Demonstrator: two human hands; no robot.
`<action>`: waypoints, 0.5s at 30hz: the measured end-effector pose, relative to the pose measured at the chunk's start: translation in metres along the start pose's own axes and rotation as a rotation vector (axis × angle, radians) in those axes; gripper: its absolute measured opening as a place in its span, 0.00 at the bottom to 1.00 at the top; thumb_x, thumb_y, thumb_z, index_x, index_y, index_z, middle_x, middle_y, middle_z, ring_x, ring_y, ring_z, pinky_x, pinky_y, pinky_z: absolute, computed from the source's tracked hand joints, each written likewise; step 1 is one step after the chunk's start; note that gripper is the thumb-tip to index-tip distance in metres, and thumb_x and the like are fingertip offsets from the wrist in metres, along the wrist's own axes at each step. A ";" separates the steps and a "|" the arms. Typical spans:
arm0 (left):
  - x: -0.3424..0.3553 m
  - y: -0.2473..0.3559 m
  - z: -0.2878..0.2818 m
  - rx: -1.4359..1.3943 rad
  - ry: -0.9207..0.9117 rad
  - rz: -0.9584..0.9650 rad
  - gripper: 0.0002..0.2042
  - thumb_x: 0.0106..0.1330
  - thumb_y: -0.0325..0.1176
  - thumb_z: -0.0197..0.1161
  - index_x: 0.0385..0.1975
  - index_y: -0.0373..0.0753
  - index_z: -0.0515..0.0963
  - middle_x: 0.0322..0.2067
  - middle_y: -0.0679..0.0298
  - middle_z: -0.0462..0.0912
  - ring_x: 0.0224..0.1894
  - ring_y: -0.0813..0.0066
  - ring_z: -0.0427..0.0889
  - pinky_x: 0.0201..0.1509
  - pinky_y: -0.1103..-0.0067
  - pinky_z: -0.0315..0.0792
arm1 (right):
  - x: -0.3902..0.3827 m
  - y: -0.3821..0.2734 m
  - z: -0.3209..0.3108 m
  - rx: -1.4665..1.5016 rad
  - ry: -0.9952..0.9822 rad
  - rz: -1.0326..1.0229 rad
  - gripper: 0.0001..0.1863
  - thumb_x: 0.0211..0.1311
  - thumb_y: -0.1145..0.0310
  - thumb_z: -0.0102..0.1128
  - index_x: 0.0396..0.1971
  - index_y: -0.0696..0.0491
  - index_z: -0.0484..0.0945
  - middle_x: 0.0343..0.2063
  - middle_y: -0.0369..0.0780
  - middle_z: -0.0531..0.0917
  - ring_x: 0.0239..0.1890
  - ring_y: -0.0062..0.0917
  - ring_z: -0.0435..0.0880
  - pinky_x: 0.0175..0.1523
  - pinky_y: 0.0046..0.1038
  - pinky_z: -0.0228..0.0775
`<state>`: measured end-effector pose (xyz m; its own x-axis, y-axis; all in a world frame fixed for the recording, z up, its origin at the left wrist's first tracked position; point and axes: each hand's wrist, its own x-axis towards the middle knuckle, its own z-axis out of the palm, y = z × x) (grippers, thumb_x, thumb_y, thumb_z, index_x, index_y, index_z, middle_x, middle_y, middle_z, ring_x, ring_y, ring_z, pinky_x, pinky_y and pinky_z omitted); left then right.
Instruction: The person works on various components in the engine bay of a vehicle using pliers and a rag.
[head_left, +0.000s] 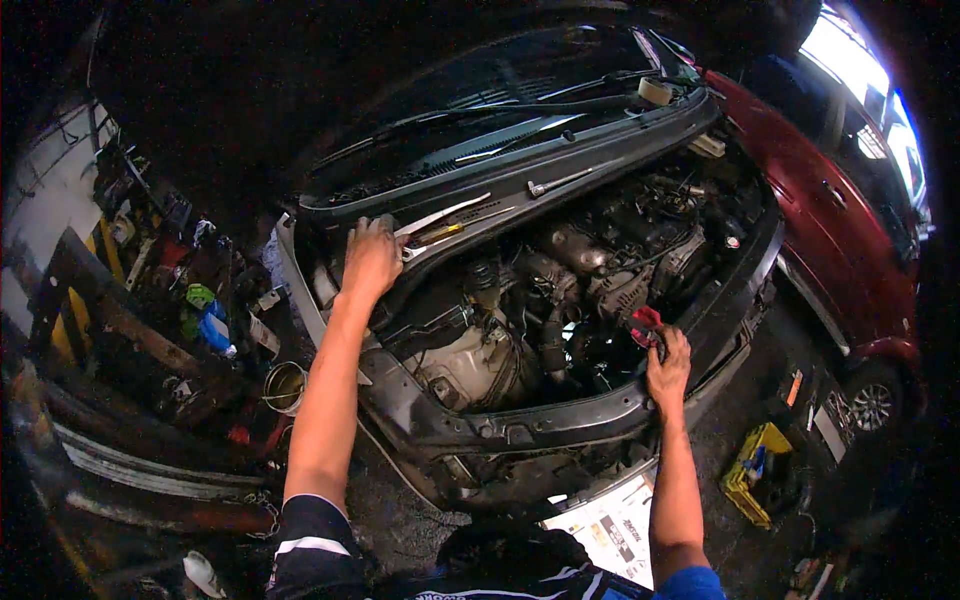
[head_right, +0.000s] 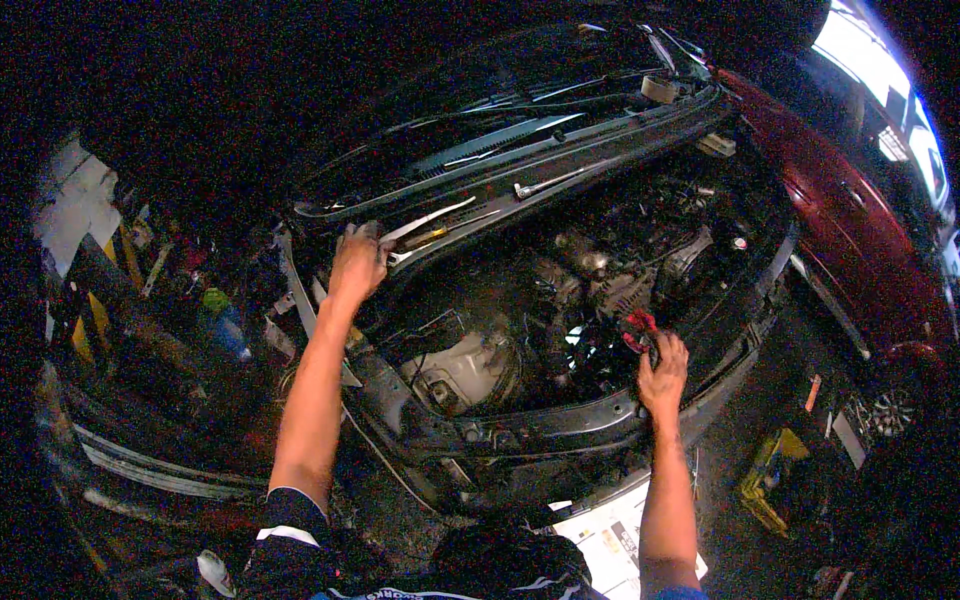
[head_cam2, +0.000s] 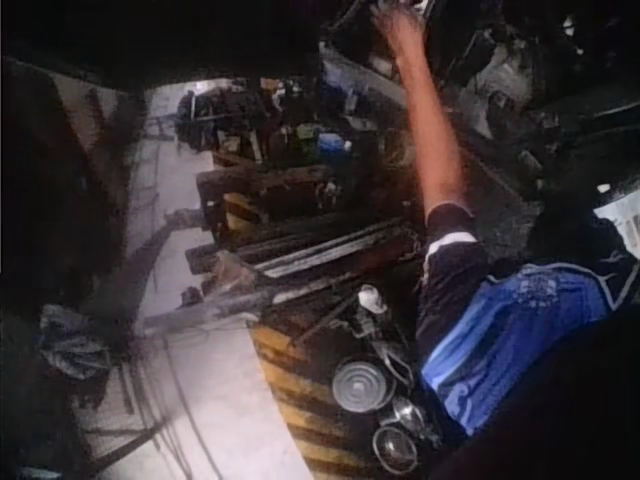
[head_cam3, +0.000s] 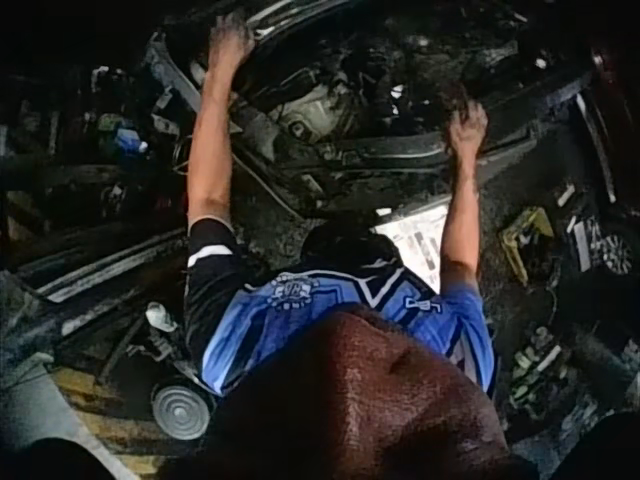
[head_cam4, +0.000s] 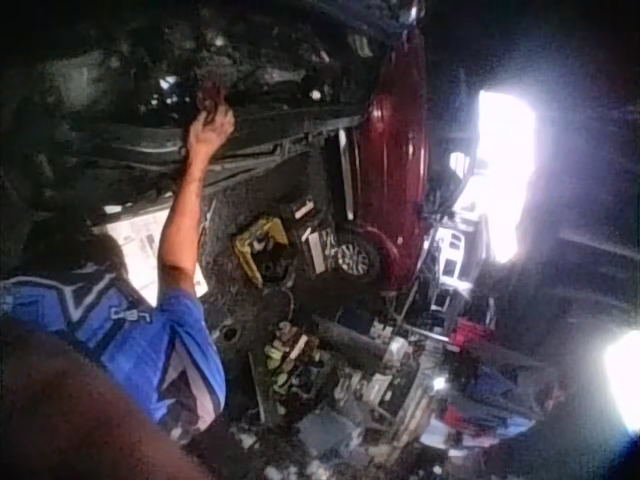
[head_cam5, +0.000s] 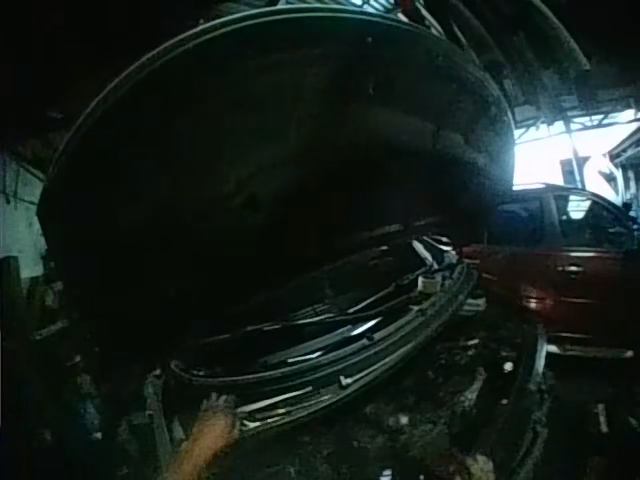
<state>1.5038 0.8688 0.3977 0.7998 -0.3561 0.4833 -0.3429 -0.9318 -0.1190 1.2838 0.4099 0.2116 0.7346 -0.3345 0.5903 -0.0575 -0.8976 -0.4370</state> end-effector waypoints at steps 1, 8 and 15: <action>-0.001 -0.001 -0.001 0.001 -0.003 0.001 0.19 0.67 0.39 0.55 0.48 0.27 0.73 0.51 0.46 0.75 0.55 0.46 0.72 0.58 0.60 0.68 | -0.001 0.001 0.001 0.001 -0.002 0.002 0.25 0.55 0.70 0.62 0.54 0.57 0.71 0.55 0.54 0.73 0.58 0.50 0.70 0.66 0.46 0.57; -0.018 -0.016 -0.011 0.094 0.046 0.067 0.17 0.63 0.30 0.54 0.52 0.41 0.77 0.56 0.46 0.72 0.57 0.47 0.72 0.58 0.61 0.69 | -0.004 0.006 0.003 0.030 0.095 -0.085 0.25 0.55 0.71 0.62 0.54 0.57 0.70 0.55 0.53 0.73 0.57 0.50 0.70 0.63 0.46 0.60; -0.024 -0.010 -0.037 0.200 -0.008 0.022 0.20 0.51 0.27 0.62 0.46 0.29 0.75 0.45 0.48 0.76 0.51 0.50 0.74 0.56 0.62 0.69 | -0.002 0.000 0.000 0.006 0.079 -0.015 0.24 0.55 0.71 0.62 0.53 0.56 0.72 0.53 0.52 0.74 0.56 0.49 0.71 0.62 0.44 0.62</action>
<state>1.4701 0.8888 0.4196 0.7975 -0.3764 0.4715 -0.2562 -0.9189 -0.3001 1.2828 0.4106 0.2104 0.6794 -0.3433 0.6485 -0.0432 -0.9010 -0.4317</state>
